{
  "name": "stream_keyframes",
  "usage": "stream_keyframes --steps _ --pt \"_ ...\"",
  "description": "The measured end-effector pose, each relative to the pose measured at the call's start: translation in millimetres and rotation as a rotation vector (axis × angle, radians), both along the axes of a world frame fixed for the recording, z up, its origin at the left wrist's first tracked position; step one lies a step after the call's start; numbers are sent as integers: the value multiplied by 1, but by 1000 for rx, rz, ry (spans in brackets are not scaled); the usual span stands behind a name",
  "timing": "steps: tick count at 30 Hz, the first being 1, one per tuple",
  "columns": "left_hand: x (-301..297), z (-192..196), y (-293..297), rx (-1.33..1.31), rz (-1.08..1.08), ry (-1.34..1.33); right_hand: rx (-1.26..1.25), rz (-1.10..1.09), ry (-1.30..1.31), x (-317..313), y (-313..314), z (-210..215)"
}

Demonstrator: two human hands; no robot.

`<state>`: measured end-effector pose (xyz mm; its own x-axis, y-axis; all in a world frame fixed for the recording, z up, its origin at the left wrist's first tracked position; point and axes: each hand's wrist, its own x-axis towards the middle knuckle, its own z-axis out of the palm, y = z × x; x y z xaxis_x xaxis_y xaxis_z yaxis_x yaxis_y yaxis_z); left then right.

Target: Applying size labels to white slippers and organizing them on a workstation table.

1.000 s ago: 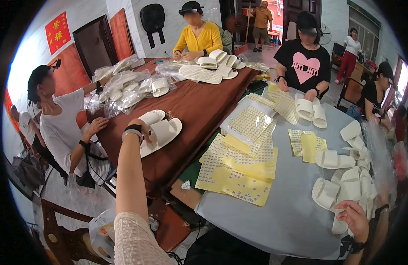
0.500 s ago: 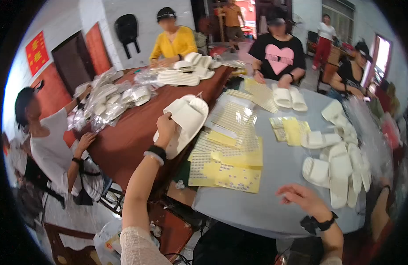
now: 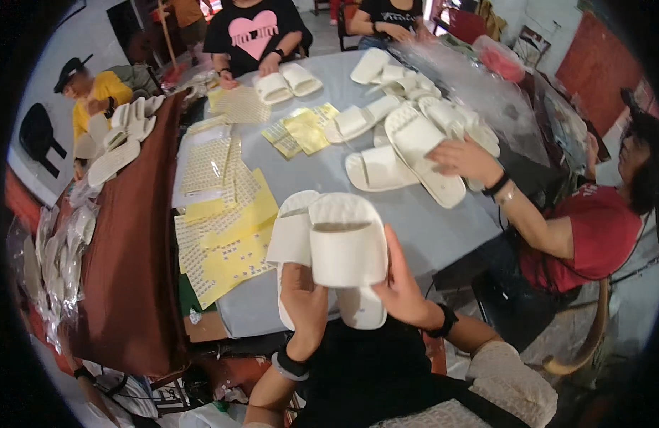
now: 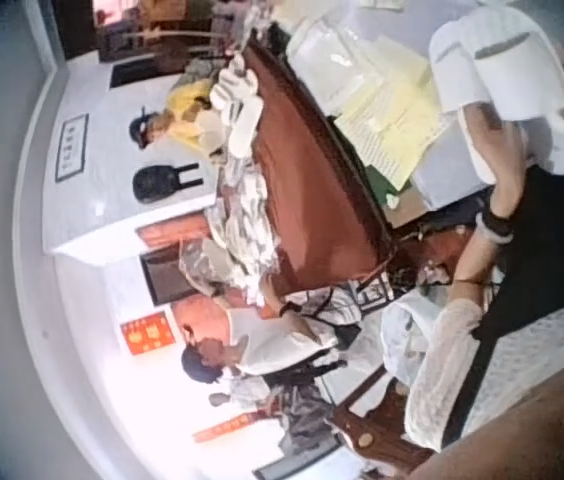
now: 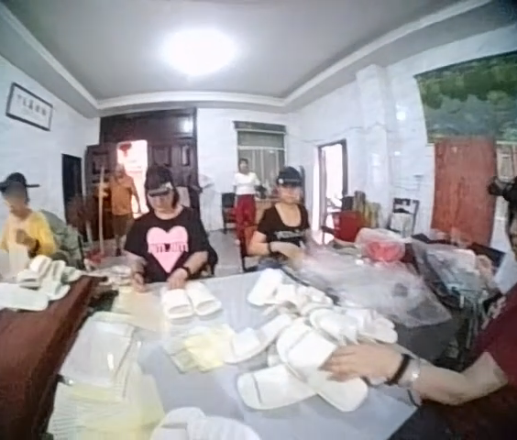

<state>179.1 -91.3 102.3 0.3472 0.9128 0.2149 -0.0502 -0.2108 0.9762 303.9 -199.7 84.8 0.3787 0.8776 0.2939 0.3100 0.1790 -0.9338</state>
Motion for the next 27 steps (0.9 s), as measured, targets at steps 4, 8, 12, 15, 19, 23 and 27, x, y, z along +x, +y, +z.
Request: stream_keyframes --steps 4,8,12,15,19,23,27 --pt "2 -37 12 389 -269 519 -149 -118 -84 37 17 -38" --pt "-34 -42 19 306 -331 587 -314 -258 -265 63 18 -61" --pt "-89 -38 1 386 -65 636 -224 -352 -453 61 -14 -53" --pt "-106 -51 -2 401 68 752 -195 -273 -522 51 -33 -39" --pt "-97 -75 -3 338 35 756 -496 -56 -564 30 -41 -32" --pt "-74 -85 -6 478 -69 932 -529 20 -679 26 -30 -41" --pt "-51 -82 -31 503 -144 904 -488 -19 -659 36 -16 -51"
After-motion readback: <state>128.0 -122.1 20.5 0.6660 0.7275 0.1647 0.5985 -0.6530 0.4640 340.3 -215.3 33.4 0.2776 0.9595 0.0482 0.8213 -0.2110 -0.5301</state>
